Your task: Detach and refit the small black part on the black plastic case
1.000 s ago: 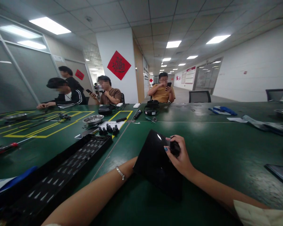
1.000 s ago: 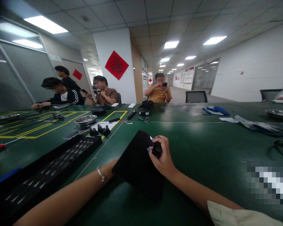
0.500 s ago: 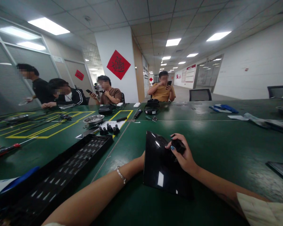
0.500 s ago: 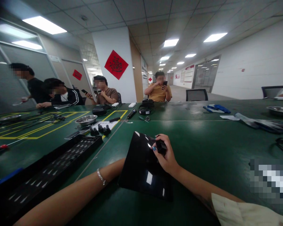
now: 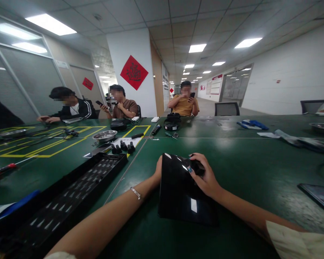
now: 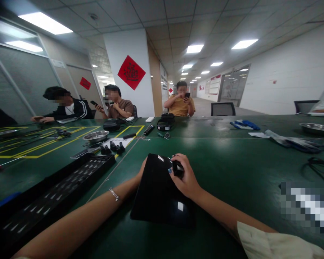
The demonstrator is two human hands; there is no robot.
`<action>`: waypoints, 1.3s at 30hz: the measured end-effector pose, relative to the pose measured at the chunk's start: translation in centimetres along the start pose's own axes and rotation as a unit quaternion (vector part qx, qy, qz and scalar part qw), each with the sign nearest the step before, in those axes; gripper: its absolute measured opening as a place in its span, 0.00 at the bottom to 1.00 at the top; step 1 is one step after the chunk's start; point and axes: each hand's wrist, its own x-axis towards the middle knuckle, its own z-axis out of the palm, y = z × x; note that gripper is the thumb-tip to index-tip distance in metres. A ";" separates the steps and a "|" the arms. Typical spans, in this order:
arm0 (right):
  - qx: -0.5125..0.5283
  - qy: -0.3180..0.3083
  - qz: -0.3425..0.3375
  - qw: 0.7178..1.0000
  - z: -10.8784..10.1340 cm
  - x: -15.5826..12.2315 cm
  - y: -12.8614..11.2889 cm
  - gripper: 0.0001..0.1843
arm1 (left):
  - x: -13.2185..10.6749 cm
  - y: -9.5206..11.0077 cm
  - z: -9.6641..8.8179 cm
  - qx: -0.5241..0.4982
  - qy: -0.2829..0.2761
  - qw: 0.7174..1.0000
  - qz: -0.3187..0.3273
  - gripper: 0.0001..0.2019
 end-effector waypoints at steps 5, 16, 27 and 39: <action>-0.018 0.021 0.000 1.000 -0.1 -0.2 0.5 0.16 | 0.4 -0.5 -1.2 0.054 0.161 0.985 -0.040 0.06; -0.125 -0.121 -0.006 0.985 0.3 0.8 -0.2 0.21 | 1.1 -0.7 -2.7 0.018 0.319 0.945 -0.064 0.13; -0.321 -0.187 -0.208 0.905 -0.7 -3.9 -5.8 0.26 | 0.8 -1.0 -2.4 0.015 0.264 0.963 -0.043 0.09; -0.284 -0.405 -0.067 0.866 1.0 -3.4 -6.7 0.24 | 0.0 -0.4 -1.4 0.054 0.215 0.974 0.033 0.14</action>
